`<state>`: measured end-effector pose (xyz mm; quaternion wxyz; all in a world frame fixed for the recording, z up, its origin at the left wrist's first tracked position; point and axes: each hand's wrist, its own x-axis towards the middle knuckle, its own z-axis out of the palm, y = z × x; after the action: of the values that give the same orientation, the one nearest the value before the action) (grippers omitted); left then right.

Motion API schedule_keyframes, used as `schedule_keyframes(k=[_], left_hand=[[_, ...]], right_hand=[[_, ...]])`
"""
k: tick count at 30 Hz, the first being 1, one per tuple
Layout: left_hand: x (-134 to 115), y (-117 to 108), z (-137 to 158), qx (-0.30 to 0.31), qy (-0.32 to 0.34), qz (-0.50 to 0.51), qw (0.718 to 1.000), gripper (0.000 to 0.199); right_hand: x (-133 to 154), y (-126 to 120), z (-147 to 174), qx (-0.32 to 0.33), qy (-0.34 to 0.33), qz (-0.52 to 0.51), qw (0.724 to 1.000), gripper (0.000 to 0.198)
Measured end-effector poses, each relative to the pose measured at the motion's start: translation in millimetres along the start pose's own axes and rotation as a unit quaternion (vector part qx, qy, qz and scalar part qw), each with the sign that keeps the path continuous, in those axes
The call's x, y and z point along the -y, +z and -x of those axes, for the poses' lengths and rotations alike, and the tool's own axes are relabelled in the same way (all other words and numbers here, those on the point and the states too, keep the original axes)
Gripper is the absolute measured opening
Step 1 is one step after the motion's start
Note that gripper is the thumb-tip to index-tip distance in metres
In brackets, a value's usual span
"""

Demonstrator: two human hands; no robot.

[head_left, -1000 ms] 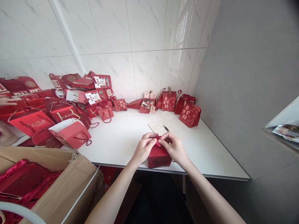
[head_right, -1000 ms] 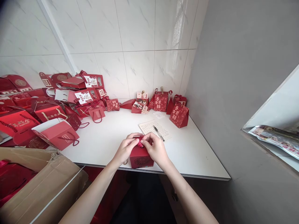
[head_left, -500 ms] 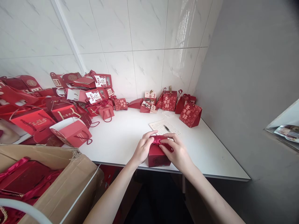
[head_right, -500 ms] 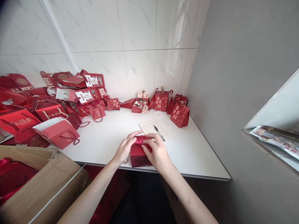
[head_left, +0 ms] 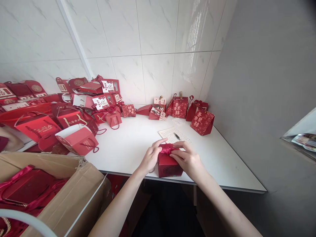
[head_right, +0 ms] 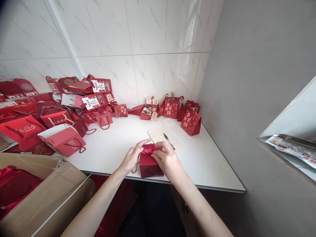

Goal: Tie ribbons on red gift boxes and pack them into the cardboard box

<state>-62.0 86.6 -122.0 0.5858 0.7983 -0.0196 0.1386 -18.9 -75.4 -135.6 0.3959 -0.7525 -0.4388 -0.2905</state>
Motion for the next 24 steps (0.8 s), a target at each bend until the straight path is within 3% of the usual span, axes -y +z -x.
schedule_keyframes(k=[3,7,14,24], left_hand=[[-0.2,-1.3,-0.8,0.047,-0.01,0.043,0.998,0.046],[0.3,-2.8,-2.6,0.057,-0.012,0.04,0.998,0.045],[0.6,-5.2,-4.1,0.079,-0.014,0.004,0.997,0.046],[0.2,3.2,0.4,0.028,0.006,-0.026,0.999,0.037]], right_hand=[[0.2,0.8,-1.2,-0.011,-0.008,0.028,1.0,0.025],[0.8,1.4,-2.2,-0.017,-0.017,0.037,0.999,0.024],[1.0,-6.2,-6.7,0.076,-0.041,0.022,0.996,0.028],[-2.7,-11.3,-11.2,0.155,-0.051,0.051,0.985,0.032]])
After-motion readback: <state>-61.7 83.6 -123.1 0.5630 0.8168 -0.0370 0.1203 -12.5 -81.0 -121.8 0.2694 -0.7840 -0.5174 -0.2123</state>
